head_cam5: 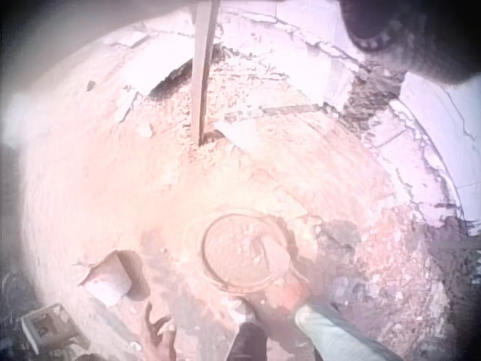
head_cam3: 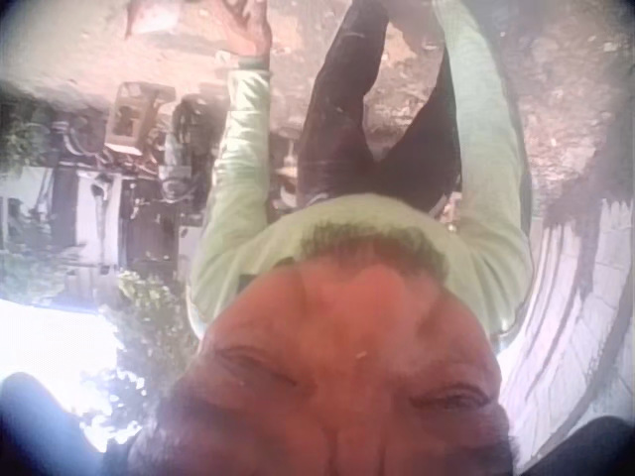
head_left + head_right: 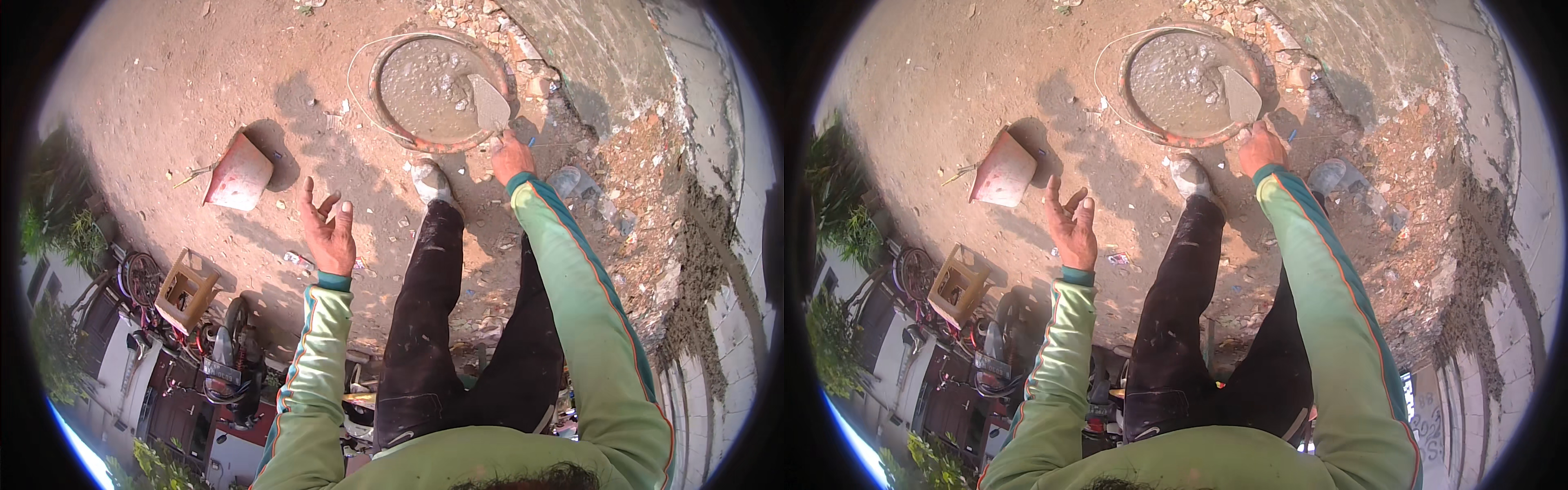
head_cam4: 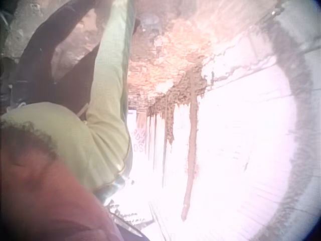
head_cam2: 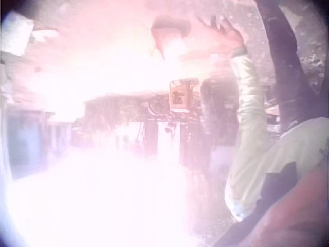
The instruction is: The person scoops cement from a bucket using a trowel and applies it to a block wall. They smooth the cement along the wall's surface and use a long metal rod to level the applied material.
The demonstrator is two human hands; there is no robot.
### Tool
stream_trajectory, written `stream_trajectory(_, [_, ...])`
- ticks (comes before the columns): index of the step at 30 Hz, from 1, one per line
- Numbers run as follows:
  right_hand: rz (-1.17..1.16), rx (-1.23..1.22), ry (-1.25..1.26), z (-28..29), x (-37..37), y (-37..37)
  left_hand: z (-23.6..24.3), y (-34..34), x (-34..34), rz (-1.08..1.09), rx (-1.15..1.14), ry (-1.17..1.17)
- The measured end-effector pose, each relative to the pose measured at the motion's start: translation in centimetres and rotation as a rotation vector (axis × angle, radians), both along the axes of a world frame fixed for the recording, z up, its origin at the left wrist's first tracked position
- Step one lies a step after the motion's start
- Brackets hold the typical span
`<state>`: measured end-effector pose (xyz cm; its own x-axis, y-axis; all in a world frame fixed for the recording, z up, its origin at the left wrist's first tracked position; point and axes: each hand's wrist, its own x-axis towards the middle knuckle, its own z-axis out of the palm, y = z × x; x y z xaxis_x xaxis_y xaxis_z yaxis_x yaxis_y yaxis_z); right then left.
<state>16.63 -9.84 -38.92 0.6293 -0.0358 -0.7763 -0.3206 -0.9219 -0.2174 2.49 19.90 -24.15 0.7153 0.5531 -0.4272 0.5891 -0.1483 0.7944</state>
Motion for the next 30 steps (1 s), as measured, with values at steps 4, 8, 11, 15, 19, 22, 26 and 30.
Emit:
stream_trajectory(4, [0.256, 0.167, 0.010, -4.9, 0.3, 7.8, 3.9, -4.4, -18.3, 0.133, -0.038, 0.381])
stream_trajectory(8, [0.145, 0.338, 0.115, -2.1, -1.0, 6.4, 6.5, -10.4, -44.2, -0.048, -0.153, 0.945])
stream_trajectory(11, [0.197, 0.206, 0.040, -2.7, -1.3, 1.9, 7.3, -13.5, -52.6, -0.353, -0.230, 1.177])
stream_trajectory(15, [0.287, 0.040, -0.010, -0.8, 0.5, 0.8, 6.8, -16.8, -52.2, -0.165, -0.477, 1.269])
stream_trajectory(19, [0.287, 0.145, 0.000, 4.5, 0.4, 3.3, 5.9, -19.4, -48.2, 0.053, -0.450, 1.167])
stream_trajectory(22, [0.299, 0.423, 0.017, 8.2, -1.1, 4.1, 5.7, -21.2, -43.2, 0.254, -0.430, 1.077])
stream_trajectory(26, [0.353, 0.726, 0.326, 11.3, -1.3, 1.5, 5.8, -22.5, -37.0, 0.471, -0.339, 0.993])
stream_trajectory(30, [0.399, 1.061, 0.494, 9.1, 5.1, -7.0, 6.0, -27.7, -32.7, 0.648, -0.269, 0.938])
